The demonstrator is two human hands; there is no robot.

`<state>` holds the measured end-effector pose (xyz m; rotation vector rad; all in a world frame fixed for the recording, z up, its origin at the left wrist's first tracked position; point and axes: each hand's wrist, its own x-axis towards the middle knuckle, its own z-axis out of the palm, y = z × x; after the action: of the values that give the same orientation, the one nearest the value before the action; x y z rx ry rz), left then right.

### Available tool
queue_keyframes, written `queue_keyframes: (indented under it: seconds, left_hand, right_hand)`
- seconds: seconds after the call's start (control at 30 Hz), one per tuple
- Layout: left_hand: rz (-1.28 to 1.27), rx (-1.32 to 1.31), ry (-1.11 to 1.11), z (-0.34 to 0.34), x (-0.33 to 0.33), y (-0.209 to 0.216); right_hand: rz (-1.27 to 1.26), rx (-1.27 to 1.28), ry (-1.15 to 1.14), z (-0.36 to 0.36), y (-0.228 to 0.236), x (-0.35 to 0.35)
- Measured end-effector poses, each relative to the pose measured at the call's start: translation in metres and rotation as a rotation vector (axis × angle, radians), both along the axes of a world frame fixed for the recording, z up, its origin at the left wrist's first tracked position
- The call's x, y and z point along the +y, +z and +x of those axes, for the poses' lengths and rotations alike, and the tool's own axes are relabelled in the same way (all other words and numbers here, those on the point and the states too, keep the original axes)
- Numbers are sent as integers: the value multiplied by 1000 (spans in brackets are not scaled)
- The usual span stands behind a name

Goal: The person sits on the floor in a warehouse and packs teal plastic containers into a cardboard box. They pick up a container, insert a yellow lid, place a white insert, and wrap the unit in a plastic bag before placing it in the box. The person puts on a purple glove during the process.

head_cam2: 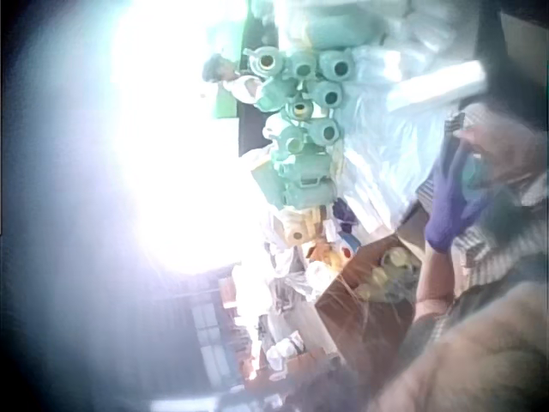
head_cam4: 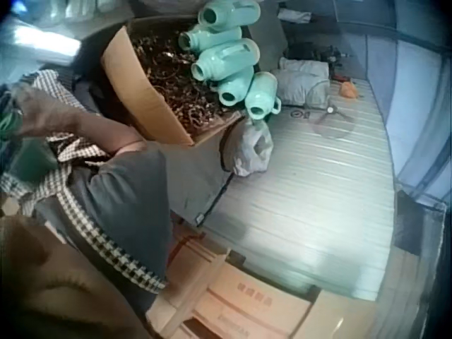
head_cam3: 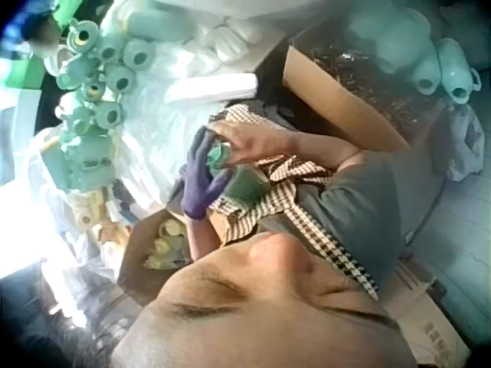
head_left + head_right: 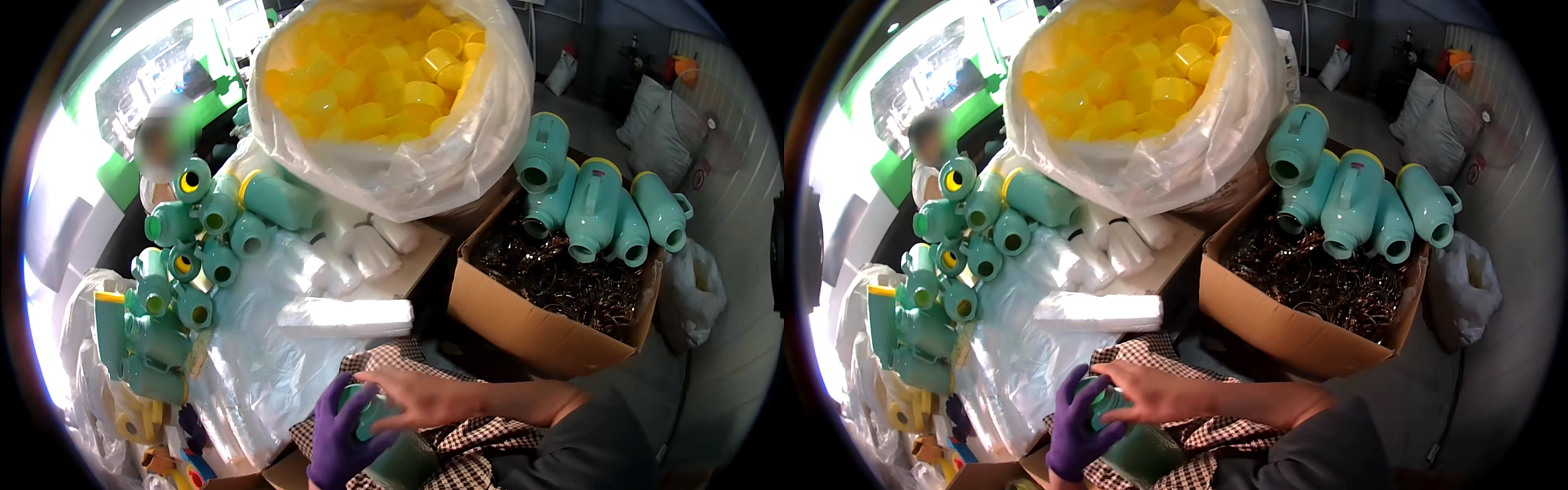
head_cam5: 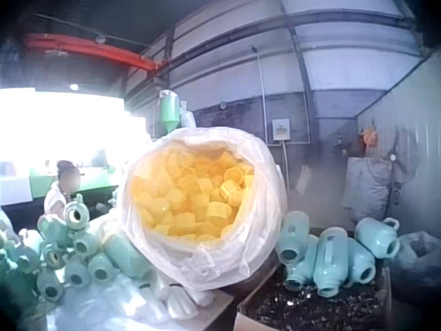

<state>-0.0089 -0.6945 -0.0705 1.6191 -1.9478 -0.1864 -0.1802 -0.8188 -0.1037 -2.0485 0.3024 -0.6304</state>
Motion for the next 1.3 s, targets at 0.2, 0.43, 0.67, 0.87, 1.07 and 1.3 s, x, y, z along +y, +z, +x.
queue_keyframes:
  seconds: [0.2, 0.43, 0.67, 0.87, 1.07, 1.3]
  left_hand:
    - [79, 1045, 321, 50, 8, -69]
    - [-114, 972, 361, 53, 29, -101]
    - [-180, 859, 312, 36, 53, -73]
    - [48, 1076, 123, 40, 94, -89]
    - [-168, 1106, 107, 24, 100, -106]
    - [-83, 1317, 431, 11, 106, -78]
  right_hand:
    - [-577, 423, -837, -174, 48, -113]
    - [-266, 895, -1166, -236, -30, -219]
    - [-581, 470, -1072, -228, -28, -224]
    - [569, -397, -358, -97, 65, -113]
    - [1307, -121, 324, 32, 16, 0]
    - [285, 3, 299, 77, -30, 30]
